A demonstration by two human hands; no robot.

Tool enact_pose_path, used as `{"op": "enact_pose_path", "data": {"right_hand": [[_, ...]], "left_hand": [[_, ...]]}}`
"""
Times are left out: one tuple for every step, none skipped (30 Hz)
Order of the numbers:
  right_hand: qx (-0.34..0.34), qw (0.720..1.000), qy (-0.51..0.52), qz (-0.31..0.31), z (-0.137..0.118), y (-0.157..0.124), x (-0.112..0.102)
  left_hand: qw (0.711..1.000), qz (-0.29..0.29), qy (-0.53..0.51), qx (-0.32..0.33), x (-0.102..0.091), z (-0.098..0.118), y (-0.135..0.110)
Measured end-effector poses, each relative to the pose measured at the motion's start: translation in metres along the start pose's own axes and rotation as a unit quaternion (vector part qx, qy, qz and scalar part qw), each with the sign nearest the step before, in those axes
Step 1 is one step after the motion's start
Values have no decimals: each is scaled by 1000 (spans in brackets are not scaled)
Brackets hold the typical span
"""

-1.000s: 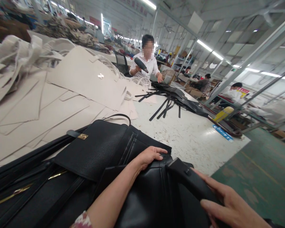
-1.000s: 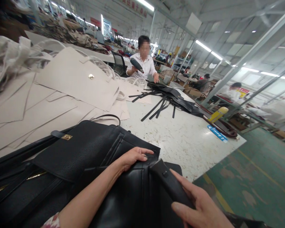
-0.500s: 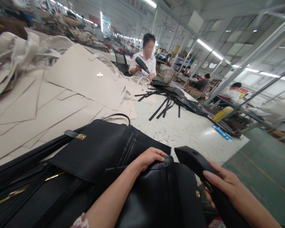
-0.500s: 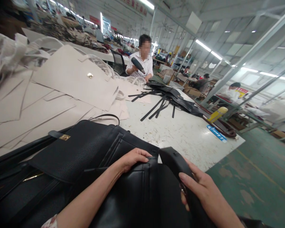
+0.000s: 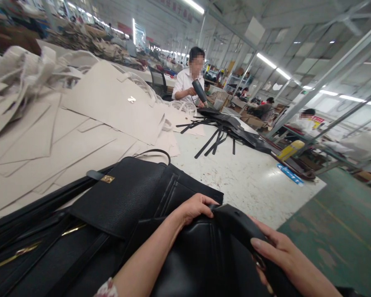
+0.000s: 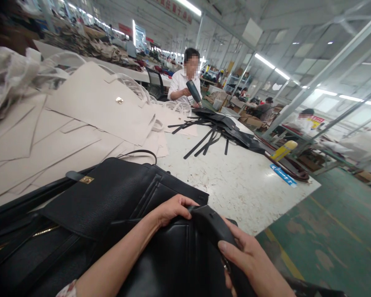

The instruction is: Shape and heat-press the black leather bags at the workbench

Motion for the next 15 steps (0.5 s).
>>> {"op": "enact_pose_path", "data": {"right_hand": [[-6,1000,-1,13,-1,-1,-1],[-18,999,-3,35,-2,-1,-2],[-29,998,-8,54,-3,-2,-2],[-35,997,-12,63,-3,-2,-1],[-33,997,-14,64,-3,-2,1],[-25,998,-13,55,-2,-2,4],[-12,999,-10,43,-1,-2,7],[-5,999,-6,35,-1,-2,9],[-5,999,-2,38,-1,-1,9],[-14,999,-1,50,-2,0,9],[-26,998,-2,66,-4,2,7],[-36,996,-7,81,-5,3,4],[-42,994,-11,97,-5,3,0],[-46,992,-15,113,-5,3,-4],[-43,991,-17,125,-3,2,-8]], "left_hand": [[1000,0,4,-4,0,0,0],[1000,2,4,-8,0,-1,0],[1000,5,4,-12,-1,-1,0],[1000,10,5,-13,-1,-2,0],[1000,14,8,-13,-1,-2,0],[1000,17,12,-12,-1,-2,0],[1000,19,17,-11,-1,-2,0],[1000,20,21,-11,-1,-2,0],[999,20,25,-11,-1,-2,0],[999,19,25,-12,-1,-2,0],[1000,17,22,-11,-1,-2,0],[1000,16,17,-8,-1,-2,0],[1000,14,11,-4,-1,-1,-1],[1000,13,6,-2,-1,-1,-1],[1000,12,4,-1,-1,-1,-1]]}}
Point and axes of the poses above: each hand's wrist, its own y-axis towards the middle knuckle, its own x-axis out of the palm, z = x × y, the point moved 4 cm from there along y, towards the middle knuckle, and after that the axes turned 2 degrees about y, right-handed, at the moved point
